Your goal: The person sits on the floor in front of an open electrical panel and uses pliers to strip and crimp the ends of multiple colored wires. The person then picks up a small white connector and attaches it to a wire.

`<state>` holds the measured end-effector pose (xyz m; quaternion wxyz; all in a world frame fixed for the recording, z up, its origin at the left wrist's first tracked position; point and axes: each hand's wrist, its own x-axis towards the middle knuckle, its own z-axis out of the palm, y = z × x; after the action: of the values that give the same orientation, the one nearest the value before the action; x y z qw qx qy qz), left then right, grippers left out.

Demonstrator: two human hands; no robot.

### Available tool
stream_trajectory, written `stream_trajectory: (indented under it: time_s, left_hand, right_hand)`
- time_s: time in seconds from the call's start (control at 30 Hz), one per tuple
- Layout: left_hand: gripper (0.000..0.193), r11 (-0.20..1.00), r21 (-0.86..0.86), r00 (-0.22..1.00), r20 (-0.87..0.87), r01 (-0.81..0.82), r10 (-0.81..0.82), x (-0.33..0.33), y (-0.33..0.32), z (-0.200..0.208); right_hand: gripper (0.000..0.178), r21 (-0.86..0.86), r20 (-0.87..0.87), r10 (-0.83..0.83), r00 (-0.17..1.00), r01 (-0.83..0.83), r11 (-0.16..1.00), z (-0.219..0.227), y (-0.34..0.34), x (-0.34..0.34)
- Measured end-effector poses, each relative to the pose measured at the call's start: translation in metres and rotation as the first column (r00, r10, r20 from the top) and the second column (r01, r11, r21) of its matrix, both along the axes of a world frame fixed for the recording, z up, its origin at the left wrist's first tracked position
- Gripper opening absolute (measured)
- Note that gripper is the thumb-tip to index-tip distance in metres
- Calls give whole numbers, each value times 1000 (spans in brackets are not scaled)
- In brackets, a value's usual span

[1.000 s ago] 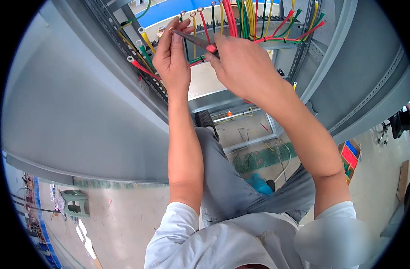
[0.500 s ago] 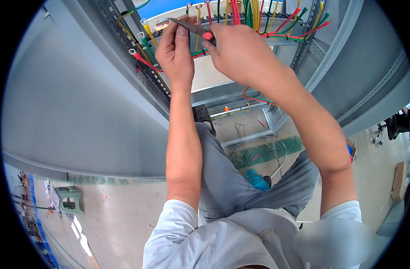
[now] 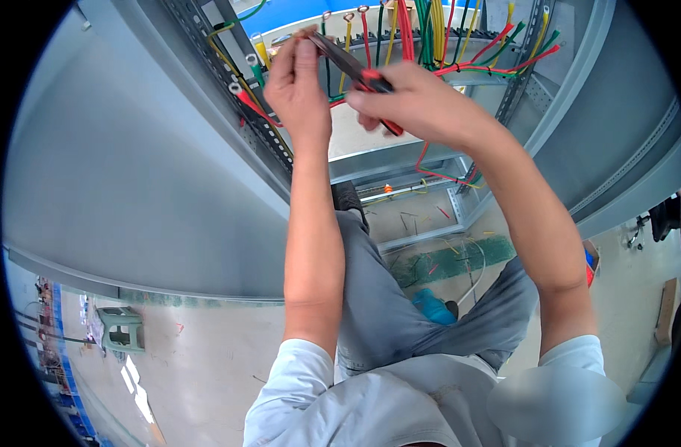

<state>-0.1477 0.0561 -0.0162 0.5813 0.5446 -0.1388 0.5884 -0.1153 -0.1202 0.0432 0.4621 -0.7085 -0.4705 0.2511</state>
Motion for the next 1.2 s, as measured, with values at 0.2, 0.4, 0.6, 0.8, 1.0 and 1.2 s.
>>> stream_trajectory:
  time_s: [0.2,0.4,0.6,0.8,1.0,1.2]
  left_hand:
    - [27,999,-4,999,15,32,-32,0,16,2]
    - [27,995,-62,996,46,76,-73,10,23,1]
    - [26,996,-79,999,-11,30,-31,15,27,-7]
    - [28,997,-65,998,-35,43,-45,11,22,-8]
    - [29,1000,13,989,-144,-16,17,0,16,-25]
    - [37,987,126,952,-278,-95,127,-9,18,-39]
  right_hand:
    - [46,-104,-436,78,896,-136,985,-115,-58,-18]
    - [36,-251,-821,-147,552,-117,961,-291,-141,-68]
    - [31,-362,-883,-327,336,-47,931,-374,-194,-108]
    - [30,-363,-874,-368,317,75,929,-390,-204,-101]
    - [26,-329,-895,-355,271,139,934,-402,-203,-102]
    - [30,-364,-871,-382,309,119,924,-423,-203,-108]
